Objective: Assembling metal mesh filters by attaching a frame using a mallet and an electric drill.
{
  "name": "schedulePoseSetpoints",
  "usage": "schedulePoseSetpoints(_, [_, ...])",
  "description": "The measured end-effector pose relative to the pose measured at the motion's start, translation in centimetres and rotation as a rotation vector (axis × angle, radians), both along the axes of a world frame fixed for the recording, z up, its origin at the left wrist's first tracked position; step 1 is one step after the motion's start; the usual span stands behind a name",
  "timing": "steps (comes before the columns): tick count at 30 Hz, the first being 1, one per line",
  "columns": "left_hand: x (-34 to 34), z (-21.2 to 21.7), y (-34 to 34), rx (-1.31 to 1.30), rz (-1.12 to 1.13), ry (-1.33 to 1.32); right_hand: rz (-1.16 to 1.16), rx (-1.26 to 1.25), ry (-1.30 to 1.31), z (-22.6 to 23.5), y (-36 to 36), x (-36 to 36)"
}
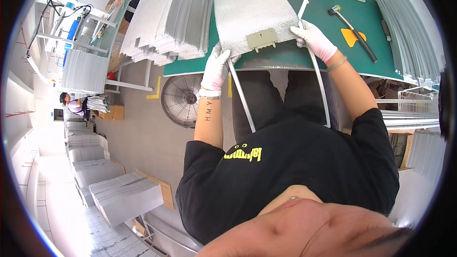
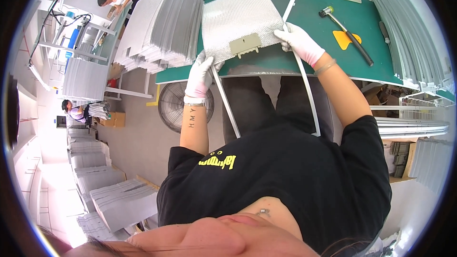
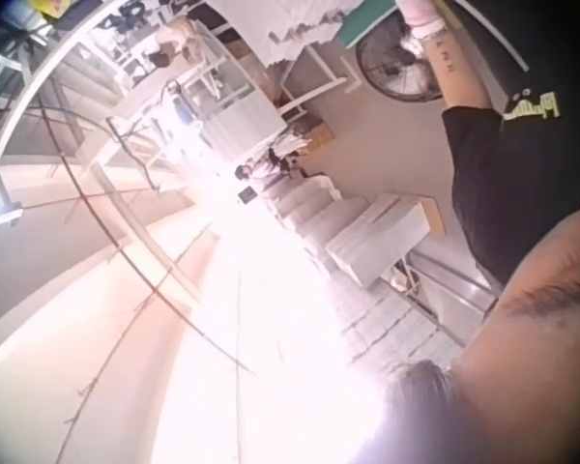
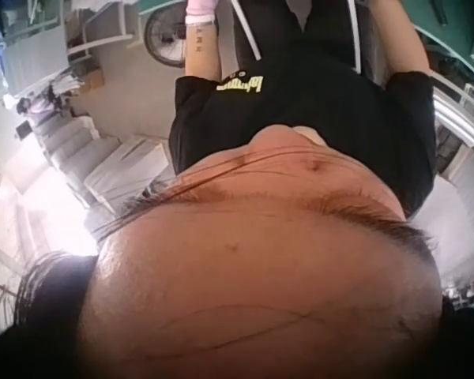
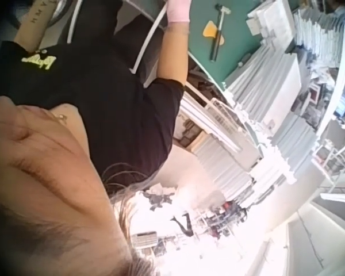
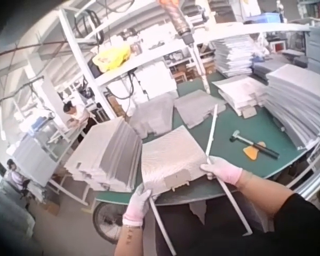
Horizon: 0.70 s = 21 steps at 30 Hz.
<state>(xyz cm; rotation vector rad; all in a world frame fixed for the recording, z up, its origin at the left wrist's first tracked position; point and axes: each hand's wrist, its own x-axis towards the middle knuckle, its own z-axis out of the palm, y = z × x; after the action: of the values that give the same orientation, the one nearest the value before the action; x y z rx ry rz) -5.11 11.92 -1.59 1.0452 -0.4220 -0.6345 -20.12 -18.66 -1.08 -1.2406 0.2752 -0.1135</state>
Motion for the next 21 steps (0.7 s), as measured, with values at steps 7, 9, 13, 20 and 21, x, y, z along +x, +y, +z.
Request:
schedulePoseSetpoints(7, [-1.8,3.0,-1.1,0.211,0.256,-0.045,-0.139,-0.045,-0.131,3.8,0.5,-2.7])
schedulePoseSetpoints(9, [-3.8,4.7,-2.3,0.153,0.284,-0.129,-0.146,-0.056,-0.155,5.2,0.7,-3.2])
schedulePoseSetpoints(13, [-5.4,6.6,-0.5,0.058,0.308,-0.325,-0.092,-0.076,-0.237,8.6,1.7,-3.6])
schedulePoseSetpoints(20, [-9.2,8.7,3.9,-0.246,0.372,-0.134,0.008,-0.263,-0.238,13.9,4.9,-6.3])
schedulePoseSetpoints(21, [-9.0,7.7,5.3,-0.236,0.407,-0.250,0.017,-0.256,-0.301,14.6,5.3,-6.3])
